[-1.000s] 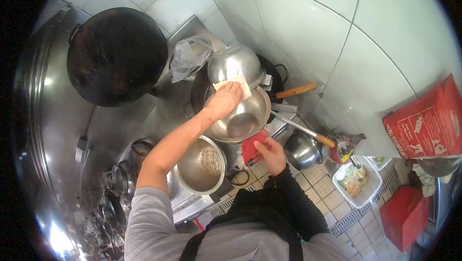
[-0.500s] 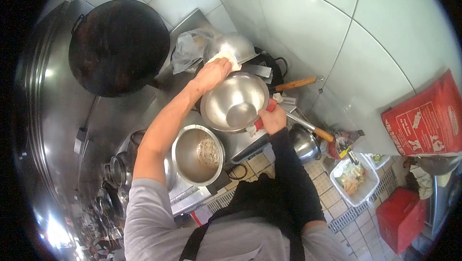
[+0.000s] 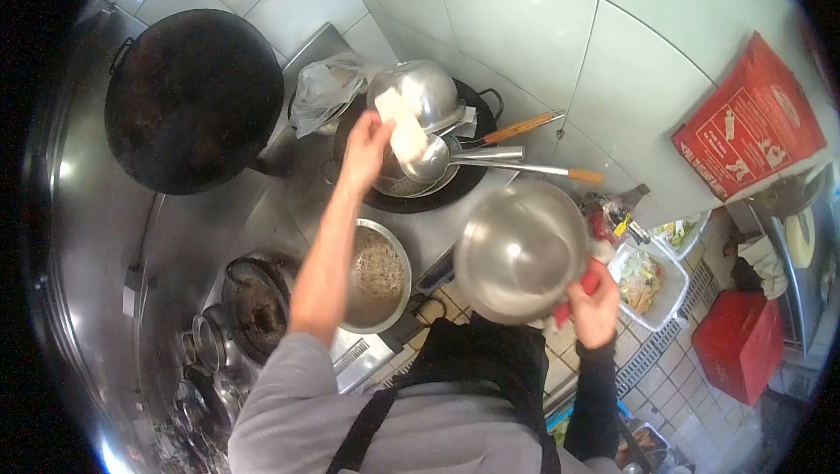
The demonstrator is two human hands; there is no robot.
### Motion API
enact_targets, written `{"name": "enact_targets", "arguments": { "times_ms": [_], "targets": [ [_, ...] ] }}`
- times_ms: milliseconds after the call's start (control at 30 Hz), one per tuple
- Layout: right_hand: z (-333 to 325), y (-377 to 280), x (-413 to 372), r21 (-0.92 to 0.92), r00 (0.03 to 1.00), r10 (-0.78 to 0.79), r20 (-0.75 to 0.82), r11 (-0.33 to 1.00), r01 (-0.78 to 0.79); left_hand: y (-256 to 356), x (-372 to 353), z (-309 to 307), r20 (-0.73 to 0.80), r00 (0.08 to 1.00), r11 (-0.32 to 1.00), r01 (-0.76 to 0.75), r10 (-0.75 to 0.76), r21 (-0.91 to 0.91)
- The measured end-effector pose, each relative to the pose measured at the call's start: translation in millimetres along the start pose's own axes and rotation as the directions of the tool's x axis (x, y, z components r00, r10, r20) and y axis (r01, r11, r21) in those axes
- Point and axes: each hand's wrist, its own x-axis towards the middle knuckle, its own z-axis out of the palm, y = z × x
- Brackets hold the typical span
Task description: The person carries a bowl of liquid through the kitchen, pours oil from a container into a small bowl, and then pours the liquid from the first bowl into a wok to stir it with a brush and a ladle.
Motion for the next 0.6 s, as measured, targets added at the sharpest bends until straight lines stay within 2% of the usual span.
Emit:
{"name": "enact_targets", "arguments": {
  "times_ms": [33, 67, 100, 133, 167, 200, 233, 267, 300, 333, 367, 400, 433, 500, 533, 600],
  "targets": [
    [-13, -6, -17, -0.03, 0.997, 0.066, -0.029, 0.997, -0.067, 2, -31, 6, 0.052, 0.995, 0.983, 0.093, -0.085, -0.158],
    [-25, -14, -34, -0.057, 0.989, 0.132, -0.06, 0.989, -0.136, 13, -66, 19, 0.159, 0.974, 0.859, 0.219, -0.162, -0.463],
    [-34, -10, -47, -0.088, 0.986, 0.14, -0.093, 0.985, -0.149, 2, -96, 32, 0.29, 0.929, 0.698, 0.366, -0.231, -0.615],
    [-50, 18, -62, -0.175, 0.985, 0.051, -0.164, 0.981, -0.08, -19, -127, 53, 0.367, 0.903, 0.527, 0.43, -0.225, -0.733],
    [-65, 46, -75, -0.27, 0.972, -0.038, -0.233, 0.963, -0.027, -25, -158, 75, 0.519, 0.847, 0.288, 0.529, -0.118, -0.798],
    [-78, 57, -87, -0.307, 0.958, 0.011, -0.286, 0.946, -0.102, -25, -186, 102, 0.603, 0.779, 0.147, 0.625, -0.169, -0.767],
    [-92, 63, -105, -0.339, 0.936, 0.064, -0.348, 0.922, -0.189, -51, -214, 127, 0.697, 0.714, 0.095, 0.7, -0.069, -0.708],
    [-103, 68, -126, -0.363, 0.904, 0.114, -0.412, 0.89, -0.277, -59, -237, 151, 0.766, 0.639, 0.029, 0.769, -0.071, -0.638],
    [-110, 73, -139, -0.282, 0.874, 0.146, -0.464, 0.911, -0.302, -80, -264, 175, 0.833, 0.553, -0.098, 0.829, -0.006, -0.55],
    [-121, 83, -154, -0.305, 0.856, 0.125, -0.501, 0.901, -0.31, -93, -285, 194, 0.881, 0.469, -0.213, 0.869, 0.069, -0.446],
    [-135, 93, -168, -0.329, 0.842, 0.103, -0.53, 0.89, -0.315, -82, -293, 209, 0.922, 0.38, -0.249, 0.902, 0.076, -0.352],
    [-146, 100, -178, -0.351, 0.83, 0.077, -0.552, 0.882, -0.315, -65, -299, 221, 0.952, 0.294, -0.281, 0.924, 0.083, -0.261],
    [-162, 104, -189, -0.258, 0.822, 0.146, -0.55, 0.907, -0.334, -54, -304, 233, 0.973, 0.211, -0.31, 0.934, 0.089, -0.175],
    [-194, 110, -212, -0.067, 0.793, 0.281, -0.54, 0.926, -0.373, -50, -316, 259, 0.986, 0.141, -0.159, 0.979, 0.084, -0.127],
    [-224, 152, -231, -0.069, 0.821, 0.263, -0.508, 0.937, -0.343, -52, -318, 271, 0.99, 0.125, -0.078, 0.99, 0.064, -0.12],
    [-231, 144, -231, -0.083, 0.787, 0.132, -0.603, 0.97, -0.227, -80, -335, 310, 0.981, 0.148, 0.364, 0.927, -0.129, -0.092]
  ]
}}
